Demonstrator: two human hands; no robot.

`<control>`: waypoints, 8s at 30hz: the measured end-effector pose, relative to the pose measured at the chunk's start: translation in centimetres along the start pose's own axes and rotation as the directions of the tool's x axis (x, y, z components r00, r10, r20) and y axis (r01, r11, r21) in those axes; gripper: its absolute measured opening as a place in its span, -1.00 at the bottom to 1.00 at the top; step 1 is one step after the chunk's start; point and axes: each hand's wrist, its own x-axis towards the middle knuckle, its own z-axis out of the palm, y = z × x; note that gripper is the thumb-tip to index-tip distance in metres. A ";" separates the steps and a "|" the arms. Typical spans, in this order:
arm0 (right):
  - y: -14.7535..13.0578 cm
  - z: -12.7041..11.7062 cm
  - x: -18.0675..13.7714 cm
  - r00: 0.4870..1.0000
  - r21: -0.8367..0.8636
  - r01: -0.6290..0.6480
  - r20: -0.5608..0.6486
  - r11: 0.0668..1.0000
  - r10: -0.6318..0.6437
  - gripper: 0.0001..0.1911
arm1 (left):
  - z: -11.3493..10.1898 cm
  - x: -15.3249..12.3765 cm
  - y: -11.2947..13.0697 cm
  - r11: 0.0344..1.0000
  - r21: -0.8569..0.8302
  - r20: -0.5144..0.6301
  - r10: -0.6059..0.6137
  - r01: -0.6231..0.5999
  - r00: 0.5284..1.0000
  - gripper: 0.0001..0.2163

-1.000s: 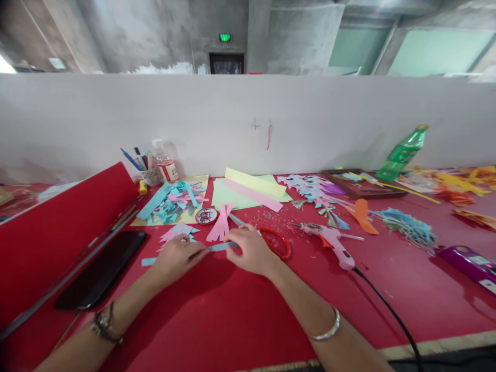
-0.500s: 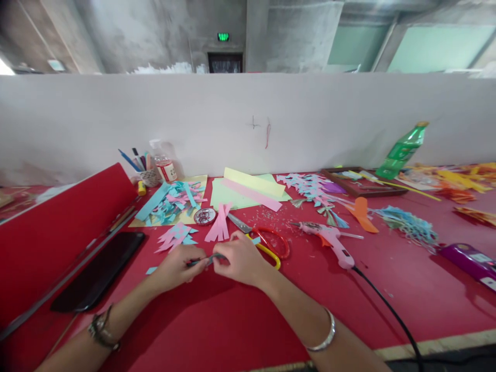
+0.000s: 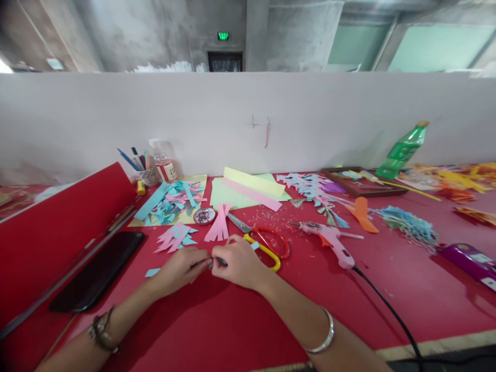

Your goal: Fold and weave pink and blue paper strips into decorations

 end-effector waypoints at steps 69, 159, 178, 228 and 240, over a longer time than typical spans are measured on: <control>-0.2 -0.5 0.1 0.998 -0.096 0.068 0.011 0.993 -0.068 -0.84 | -0.1 -0.4 0.4 0.998 0.063 -0.070 -0.017 0.022 0.997 -0.81; -1.0 0.5 0.6 0.747 0.859 -0.508 0.400 0.068 0.531 -0.69 | -2.3 -0.4 -4.6 0.510 -0.855 -0.218 -0.185 -0.096 0.958 -0.55; -0.2 0.3 0.6 0.873 0.830 -0.467 0.378 0.303 0.309 -0.71 | -1.2 0.1 -1.8 0.487 -0.855 -0.070 -0.452 0.180 0.889 -0.68; -0.9 -0.3 0.1 0.975 0.406 -0.223 0.093 0.886 0.203 -0.78 | 0.9 0.2 1.3 0.883 -0.449 -0.197 -0.249 0.139 0.948 -0.81; -1.0 0.2 0.1 0.901 0.721 -0.403 0.205 0.564 0.381 -0.69 | 0.8 0.4 1.5 0.905 -0.410 -0.274 -0.237 0.110 0.932 -0.79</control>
